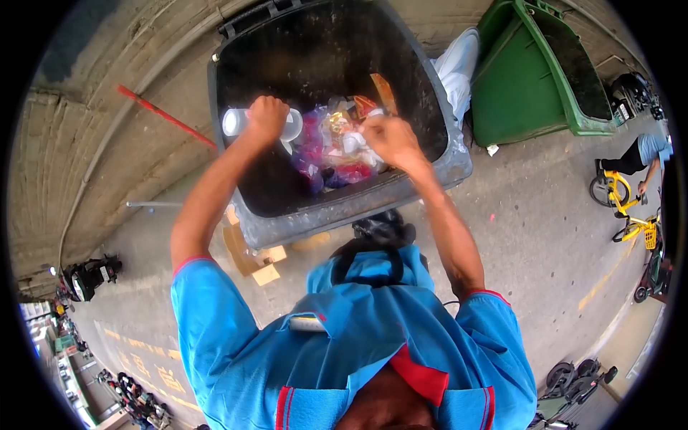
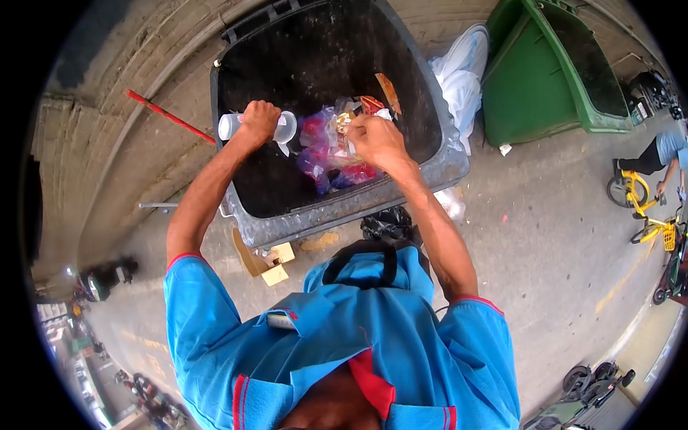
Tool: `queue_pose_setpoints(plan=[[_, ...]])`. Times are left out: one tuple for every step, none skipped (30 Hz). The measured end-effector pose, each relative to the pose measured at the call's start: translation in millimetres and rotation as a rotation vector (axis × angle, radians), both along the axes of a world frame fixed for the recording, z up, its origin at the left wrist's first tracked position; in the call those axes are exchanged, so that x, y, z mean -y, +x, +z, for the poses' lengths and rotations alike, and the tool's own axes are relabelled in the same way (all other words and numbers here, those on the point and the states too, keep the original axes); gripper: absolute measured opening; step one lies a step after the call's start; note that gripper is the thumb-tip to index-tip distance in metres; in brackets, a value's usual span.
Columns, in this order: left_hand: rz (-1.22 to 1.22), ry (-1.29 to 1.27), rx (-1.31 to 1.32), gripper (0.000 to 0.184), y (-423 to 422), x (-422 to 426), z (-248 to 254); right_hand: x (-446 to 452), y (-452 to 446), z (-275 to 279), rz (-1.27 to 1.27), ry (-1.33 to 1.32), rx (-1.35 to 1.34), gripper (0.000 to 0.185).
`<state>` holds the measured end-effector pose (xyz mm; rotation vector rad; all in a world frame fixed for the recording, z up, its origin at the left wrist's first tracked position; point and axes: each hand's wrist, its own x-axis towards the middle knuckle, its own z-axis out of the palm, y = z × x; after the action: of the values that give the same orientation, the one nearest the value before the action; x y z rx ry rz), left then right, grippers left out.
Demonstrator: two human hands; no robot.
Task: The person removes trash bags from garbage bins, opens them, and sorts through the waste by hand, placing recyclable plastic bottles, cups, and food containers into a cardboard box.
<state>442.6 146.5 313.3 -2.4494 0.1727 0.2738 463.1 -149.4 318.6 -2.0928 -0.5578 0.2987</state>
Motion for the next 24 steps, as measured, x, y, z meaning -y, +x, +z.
queue_pose_setpoints(plan=[[0.006, -0.001, -0.002, 0.027, -2.3, -1.9, -1.1, 3.3, 0.5, 0.2, -0.003, 0.072, -0.023, 0.027], [-0.025, 0.001, 0.021, 0.025, -4.5, -4.2, -1.6, 6.6, 1.7, -1.8, -0.034, 0.12, -0.031, 0.021], [-0.055, 0.003, 0.044, 0.023, -6.3, -4.4, -0.4, 10.9, 3.9, -2.4, -0.026, 0.12, -0.03, 0.021], [-0.05, 0.003, 0.044, 0.023, -7.5, -4.4, 1.0, 15.9, 5.4, -2.8, -0.045, 0.181, -0.05, 0.021], [-0.028, -0.017, 0.023, 0.023, -8.1, -4.3, 2.4, 21.1, 6.2, -3.1, -0.066, 0.242, -0.072, 0.022], [-0.007, -0.036, 0.004, 0.022, -8.5, -3.7, 3.4, 26.2, 7.2, 3.9, -0.053, 0.222, -0.136, 0.024], [-0.004, -0.036, 0.003, 0.022, -8.5, -6.1, 0.4, 29.1, 7.1, 9.0, -0.051, 0.222, -0.136, 0.024], [0.009, -0.053, -0.012, 0.028, -8.9, -10.2, -4.0, 32.0, 5.3, 13.4, -0.071, 0.314, -0.204, 0.024], [0.022, -0.069, -0.027, 0.034, -9.8, -8.3, -1.8, 35.2, 3.5, 17.6, -0.091, 0.406, -0.273, 0.025], [0.023, -0.069, -0.028, 0.034, -12.2, -5.5, 0.1, 39.7, 0.5, 23.0, -0.09, 0.406, -0.273, 0.025], [0.121, -0.123, -0.066, 0.044, -14.9, -3.7, 2.7, 43.8, -1.9, 28.9, -0.103, 0.394, -0.307, 0.025], [0.218, -0.176, -0.102, 0.054, -15.9, 0.3, 9.7, 47.5, -2.4, 31.7, -0.117, 0.383, -0.339, 0.026], [0.215, -0.172, -0.101, 0.054, -15.4, 2.8, 16.9, 51.8, -1.7, 31.6, -0.118, 0.387, -0.338, 0.026], [0.31, -0.269, -0.117, 0.061, -15.9, 3.8, 23.4, 56.5, -1.3, 30.9, -0.105, 0.397, -0.353, 0.027], [0.406, -0.366, -0.133, 0.068, -17.2, 4.1, 26.7, 61.9, -1.6, 29.8, -0.089, 0.407, -0.369, 0.028], [0.426, -0.356, -0.14, 0.067, -17.7, 1.4, 26.0, 66.4, -1.8, 28.8, -0.088, 0.408, -0.371, 0.028], [0.43, -0.355, -0.14, 0.067, -21.0, -0.9, 24.0, 70.5, -1.9, 28.0, -0.083, 0.421, -0.374, 0.027], [0.443, -0.35, -0.137, 0.067, -23.9, 0.0, 24.6, 74.7, -0.9, 27.9, -0.075, 0.434, -0.375, 0.027], [0.454, -0.346, -0.132, 0.068, -23.3, 1.3, 24.7, 78.8, 0.2, 29.4, -0.071, 0.434, -0.372, 0.027], [0.446, -0.339, -0.094, 0.072, -25.8, 1.9, 24.4, 83.2, -1.4, 31.5, -0.085, 0.434, -0.377, 0.025], [0.449, -0.337, -0.096, 0.072, -27.5, 7.5, 34.7, 87.5, -2.5, 32.6, -0.099, 0.432, -0.385, 0.024], [0.461, -0.35, -0.055, 0.074, -30.5, 14.9, 48.6, 92.6, -2.8, 32.3, -0.093, 0.431, -0.392, 0.024], [0.475, -0.363, -0.016, 0.076, -34.4, 19.4, 54.8, 97.8, -2.9, 31.1, -0.087, 0.445, -0.386, 0.024], [0.476, -0.359, 0.014, 0.076, -36.2, 17.6, 57.2, 102.8, -2.9, 30.1, -0.079, 0.458, -0.379, 0.024]])
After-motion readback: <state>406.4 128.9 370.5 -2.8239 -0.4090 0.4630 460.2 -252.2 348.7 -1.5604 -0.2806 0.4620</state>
